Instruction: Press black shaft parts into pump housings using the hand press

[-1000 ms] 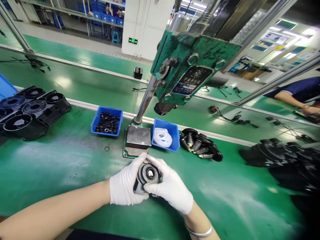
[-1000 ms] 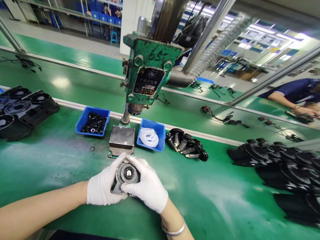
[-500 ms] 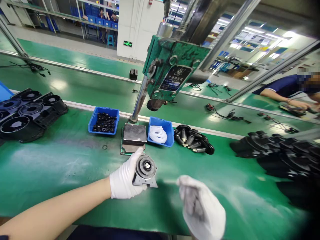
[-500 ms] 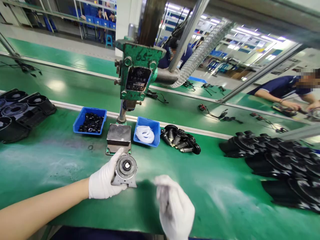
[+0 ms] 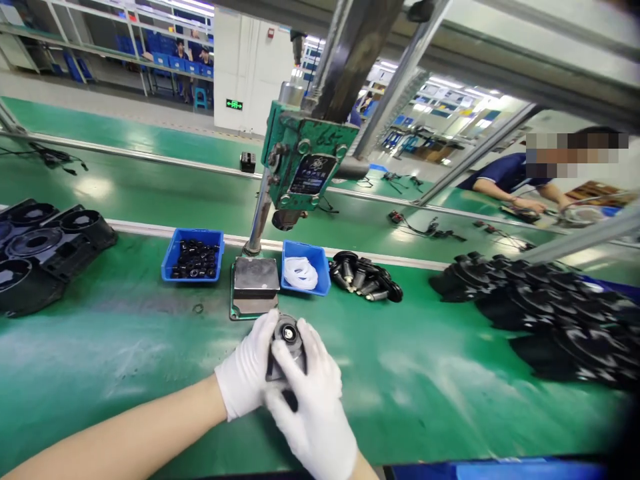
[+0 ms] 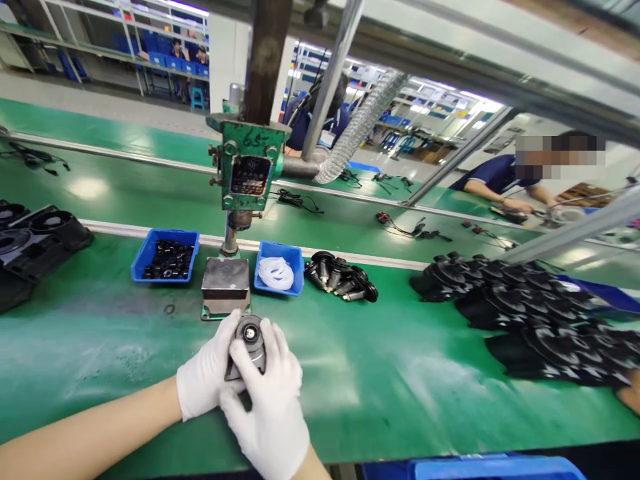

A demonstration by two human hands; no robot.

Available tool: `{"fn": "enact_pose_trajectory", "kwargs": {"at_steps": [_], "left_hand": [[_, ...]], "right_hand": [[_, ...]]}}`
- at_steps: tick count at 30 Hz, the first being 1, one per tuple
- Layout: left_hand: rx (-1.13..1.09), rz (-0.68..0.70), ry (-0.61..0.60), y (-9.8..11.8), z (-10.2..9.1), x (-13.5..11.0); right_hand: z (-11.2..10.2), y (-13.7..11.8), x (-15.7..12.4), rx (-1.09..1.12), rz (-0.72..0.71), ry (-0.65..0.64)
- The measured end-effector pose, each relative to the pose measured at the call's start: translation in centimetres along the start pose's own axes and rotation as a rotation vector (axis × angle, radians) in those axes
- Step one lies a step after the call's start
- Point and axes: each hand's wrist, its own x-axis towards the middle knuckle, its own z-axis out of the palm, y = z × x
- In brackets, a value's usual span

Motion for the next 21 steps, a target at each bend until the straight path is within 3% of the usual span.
{"fn": "enact_pose_trajectory", "kwargs": {"at_steps": [3,6,10,14,16,19,21], "left_hand": [[-0.009,0.075,-0.063,0.3,-0.2,-0.2],[-0.027,0.052,-0.131,1.9,-1.3,0.0],[-0.013,0.054,-0.171,3.5,-2.4,0.1],[0.067,0.079,-0.169,2.8,-3.2,-0.4],[0.100,0.067,-0.120,2.1,-3.7,-0.7],[0.114,0.031,0.071,1.1,-4.2,-1.0],[0.066,0.035,0.210,0.3,-4.1,-1.0]], "right_hand": [[1.2,-0.8,0.4,-0.178,-0.008,-0.013],[1.1,-0.7,0.4,-0.247,0.001,-0.033],[0.4,-0.4,-0.3,-0.183,0.025,-0.005],[-0.8,0.1,-0.2,-0.105,0.003,0.030],[-1.8,0.2,0.1,-0.110,-0.003,0.110],[-2.9,0.1,0.7,-0.121,0.009,0.308],[-2.9,-0.1,0.9,-0.165,-0.003,0.242]]}}
